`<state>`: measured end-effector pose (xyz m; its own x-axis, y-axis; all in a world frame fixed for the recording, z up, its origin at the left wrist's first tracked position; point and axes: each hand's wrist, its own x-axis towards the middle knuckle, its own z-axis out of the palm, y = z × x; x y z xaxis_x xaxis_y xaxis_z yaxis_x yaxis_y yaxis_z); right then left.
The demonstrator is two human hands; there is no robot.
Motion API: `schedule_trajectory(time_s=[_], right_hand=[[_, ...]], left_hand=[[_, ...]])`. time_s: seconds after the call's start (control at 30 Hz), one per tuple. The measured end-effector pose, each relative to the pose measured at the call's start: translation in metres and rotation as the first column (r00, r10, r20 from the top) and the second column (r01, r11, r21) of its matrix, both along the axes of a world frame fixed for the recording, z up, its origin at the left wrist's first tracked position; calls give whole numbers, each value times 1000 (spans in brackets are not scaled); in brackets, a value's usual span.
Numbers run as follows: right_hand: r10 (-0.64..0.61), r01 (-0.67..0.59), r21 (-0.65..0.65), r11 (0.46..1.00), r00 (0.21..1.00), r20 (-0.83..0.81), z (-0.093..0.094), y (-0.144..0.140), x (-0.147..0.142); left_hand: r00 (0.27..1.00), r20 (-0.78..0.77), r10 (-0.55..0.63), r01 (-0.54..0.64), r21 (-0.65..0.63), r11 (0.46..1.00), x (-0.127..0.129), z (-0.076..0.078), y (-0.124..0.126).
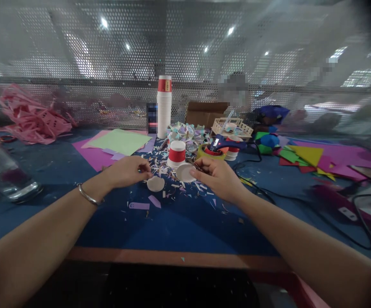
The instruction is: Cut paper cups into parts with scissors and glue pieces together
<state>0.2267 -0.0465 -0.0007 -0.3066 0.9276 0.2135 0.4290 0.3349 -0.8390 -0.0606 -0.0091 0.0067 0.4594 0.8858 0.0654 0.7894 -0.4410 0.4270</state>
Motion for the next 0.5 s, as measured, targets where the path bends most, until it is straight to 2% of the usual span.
schedule_trajectory(time_s=[0.07,0.17,0.27,0.33,0.4,0.5], right_hand=[[9,-9,-6,1000,1000,7,-2,0,0],[28,-28,-1,1000,1000,12,-5,0,-1],[47,-47,-20,999,998,-32,-5,-1,-4],[55,-58,-39,998,995,-78,-4,-3,-6],[54,-58,-43,997,993,-107,-3,-6,-8],[36,-40,-30,999,993,-116,-1,-8,-10]], left_hand=[[998,-55,-24,23,-8,1000,-2,-6,4],[995,-77,-58,62,46,997,3,-12,4],[997,-59,-56,62,99,993,12,-12,0],[1000,19,-12,9,164,986,18,-9,-6],[982,186,-3,-40,226,973,26,-8,-14],[913,405,-37,-51,204,978,38,-9,-26]])
